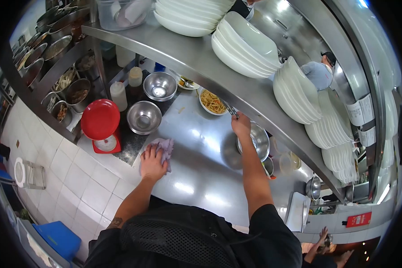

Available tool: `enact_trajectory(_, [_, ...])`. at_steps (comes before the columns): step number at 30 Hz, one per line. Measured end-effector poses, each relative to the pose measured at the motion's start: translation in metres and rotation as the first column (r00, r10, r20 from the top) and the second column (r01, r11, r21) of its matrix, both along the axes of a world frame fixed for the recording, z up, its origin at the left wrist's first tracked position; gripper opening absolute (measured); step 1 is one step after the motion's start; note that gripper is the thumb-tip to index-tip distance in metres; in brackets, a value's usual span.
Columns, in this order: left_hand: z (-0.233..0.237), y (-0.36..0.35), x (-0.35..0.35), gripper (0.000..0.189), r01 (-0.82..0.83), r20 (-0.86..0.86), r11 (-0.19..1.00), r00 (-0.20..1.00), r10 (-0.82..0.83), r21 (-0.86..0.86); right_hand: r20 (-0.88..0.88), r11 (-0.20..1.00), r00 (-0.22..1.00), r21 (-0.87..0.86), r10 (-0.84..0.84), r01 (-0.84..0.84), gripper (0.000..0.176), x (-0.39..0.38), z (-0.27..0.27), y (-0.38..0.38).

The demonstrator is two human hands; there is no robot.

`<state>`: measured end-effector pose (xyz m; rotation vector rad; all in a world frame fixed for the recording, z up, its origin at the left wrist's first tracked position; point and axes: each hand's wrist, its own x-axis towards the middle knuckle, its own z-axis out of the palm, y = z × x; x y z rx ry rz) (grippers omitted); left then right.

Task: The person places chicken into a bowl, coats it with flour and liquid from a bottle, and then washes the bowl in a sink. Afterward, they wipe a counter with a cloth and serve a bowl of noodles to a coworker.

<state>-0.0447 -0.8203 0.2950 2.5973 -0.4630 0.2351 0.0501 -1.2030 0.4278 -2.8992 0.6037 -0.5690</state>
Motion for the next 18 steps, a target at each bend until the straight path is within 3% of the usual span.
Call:
enact_trajectory(5, [-0.002, 0.001, 0.0, 0.059, 0.011, 0.007, 1.0, 1.0, -0.011, 0.007, 0.011, 0.999, 0.999, 0.026, -0.032, 0.031, 0.034, -0.006, -0.008, 0.02])
enact_trajectory(8, [-0.003, 0.0, 0.0, 0.059, -0.001, 0.006, 1.0, 1.0, 0.001, 0.007, 0.067, 0.993, 0.994, 0.073, 0.089, -0.094, 0.034, -0.009, -0.015, 0.052])
enact_trajectory(10, [-0.001, 0.001, 0.001, 0.059, 0.002, 0.011, 1.0, 1.0, -0.002, 0.009, 0.012, 0.895, 0.983, 0.411, 0.186, -0.174, 0.03, -0.011, -0.03, 0.075])
enact_trajectory(14, [-0.002, 0.0, 0.001, 0.059, 0.003, 0.015, 1.0, 1.0, -0.003, 0.002, -0.113, 0.852, 0.982, 0.519, 0.151, -0.072, 0.031, -0.02, -0.051, 0.128])
enact_trajectory(16, [0.0, 0.0, 0.001, 0.059, 0.003, 0.012, 1.0, 1.0, -0.003, 0.008, -0.096, 0.856, 0.982, 0.509, 0.161, -0.091, 0.029, -0.018, -0.058, 0.141])
enact_trajectory(18, [0.002, -0.001, 0.002, 0.059, 0.012, 0.014, 1.0, 1.0, -0.012, 0.008, -0.154, 0.932, 0.965, 0.328, 0.215, -0.155, 0.025, -0.018, -0.052, 0.149])
